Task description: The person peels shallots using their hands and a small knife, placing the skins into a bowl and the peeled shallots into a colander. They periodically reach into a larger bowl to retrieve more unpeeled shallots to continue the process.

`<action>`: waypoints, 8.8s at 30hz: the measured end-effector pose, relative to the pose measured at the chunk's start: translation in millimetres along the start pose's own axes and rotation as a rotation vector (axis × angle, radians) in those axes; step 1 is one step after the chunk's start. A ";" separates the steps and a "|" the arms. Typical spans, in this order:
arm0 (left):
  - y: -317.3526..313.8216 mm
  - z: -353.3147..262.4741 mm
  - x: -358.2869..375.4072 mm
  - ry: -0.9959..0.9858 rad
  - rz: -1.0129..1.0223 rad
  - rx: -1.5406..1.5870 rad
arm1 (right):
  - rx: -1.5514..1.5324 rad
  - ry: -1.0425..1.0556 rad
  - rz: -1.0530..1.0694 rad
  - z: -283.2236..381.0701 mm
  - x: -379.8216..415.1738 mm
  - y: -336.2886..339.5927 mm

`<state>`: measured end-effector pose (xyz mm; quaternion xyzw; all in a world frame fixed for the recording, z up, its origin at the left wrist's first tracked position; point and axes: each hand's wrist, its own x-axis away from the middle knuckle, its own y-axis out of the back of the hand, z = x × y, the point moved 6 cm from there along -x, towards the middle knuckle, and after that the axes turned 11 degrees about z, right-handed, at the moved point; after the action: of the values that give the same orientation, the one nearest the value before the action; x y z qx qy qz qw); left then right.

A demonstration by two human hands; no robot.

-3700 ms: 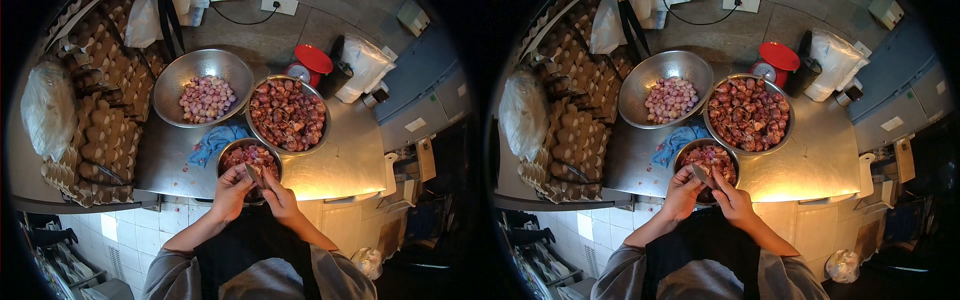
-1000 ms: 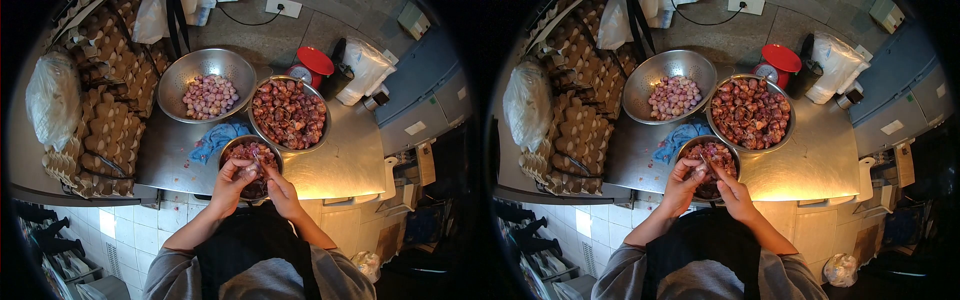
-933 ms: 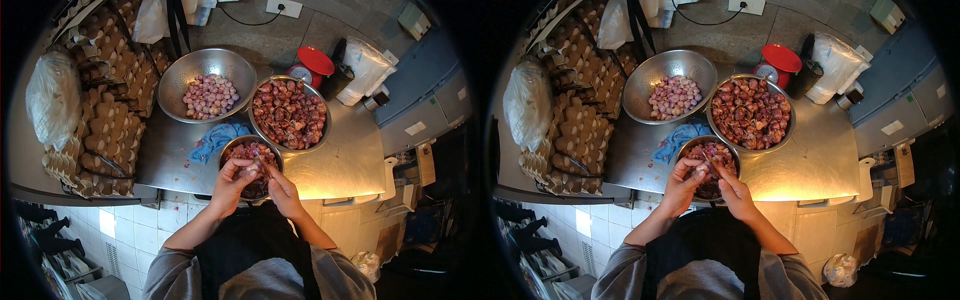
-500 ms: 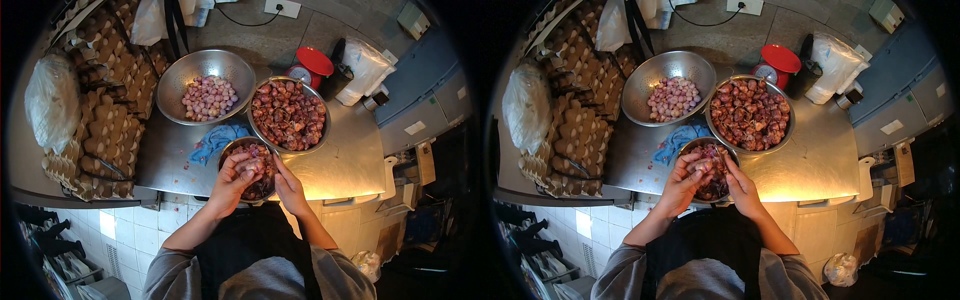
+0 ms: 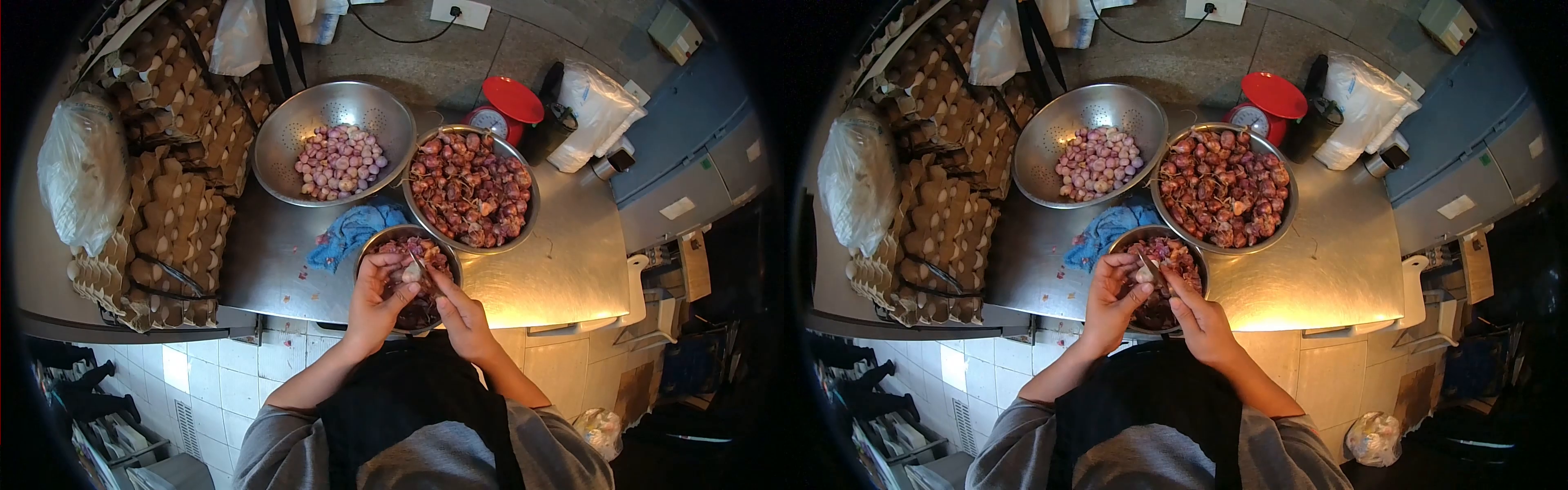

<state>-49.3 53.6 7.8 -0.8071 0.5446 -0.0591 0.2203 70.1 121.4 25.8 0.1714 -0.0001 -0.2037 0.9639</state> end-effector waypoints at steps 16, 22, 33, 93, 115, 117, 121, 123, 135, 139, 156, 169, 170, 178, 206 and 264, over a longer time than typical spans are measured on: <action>-6.0 2.3 -5.9 0.300 0.057 0.561 | -0.415 -0.161 -0.051 -30.9 -4.4 9.6; 0.4 12.4 -6.6 0.256 0.041 0.522 | -0.630 -0.228 0.008 -31.1 -0.4 0.2; -3.5 11.4 -9.8 0.215 0.072 0.370 | -0.310 -0.063 0.037 -17.2 -4.7 -1.5; 2.6 21.3 -4.2 0.115 -0.038 0.248 | -0.216 -0.072 0.000 -15.9 -1.3 -2.5; -8.7 15.7 1.2 0.111 0.017 0.466 | 0.417 -0.095 0.027 11.9 6.2 1.2; -8.0 16.8 2.3 0.122 0.013 0.455 | 0.385 0.016 -0.039 9.2 6.2 1.1; -8.2 16.0 4.5 0.137 0.017 0.442 | -0.032 0.006 -0.112 -17.0 9.4 1.2; -11.1 13.8 4.5 0.143 0.050 0.455 | -0.261 -0.149 -0.088 -28.6 12.7 0.7; -14.4 7.8 4.2 0.242 0.049 0.565 | -0.461 -0.250 -0.137 -41.1 16.0 7.8; -10.0 14.6 5.3 0.212 0.004 0.414 | -0.396 -0.093 -0.032 -17.5 13.6 -8.5; -3.6 10.1 4.0 0.215 0.003 0.384 | -0.451 -0.321 -0.103 -44.8 6.6 9.5; -3.9 15.2 3.4 0.244 -0.025 0.406 | 0.105 0.058 -0.046 -0.8 0.6 0.3; -3.7 15.1 3.5 0.248 -0.031 0.402 | 0.096 0.065 -0.052 0.4 0.2 0.3; -2.4 16.3 0.8 0.233 -0.017 0.387 | 0.051 0.033 -0.070 -7.2 -2.2 0.5; -6.4 6.5 -2.9 0.258 0.006 0.395 | -0.324 -0.151 -0.124 -40.6 -4.5 15.8; -1.2 -4.8 -4.5 -0.029 0.033 -0.067 | -0.249 -0.189 0.066 -17.2 3.3 7.2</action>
<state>-51.6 56.6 13.3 -0.8056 0.5564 -0.0255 0.2018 77.1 131.9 11.7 0.0305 -0.0709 -0.1856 0.9796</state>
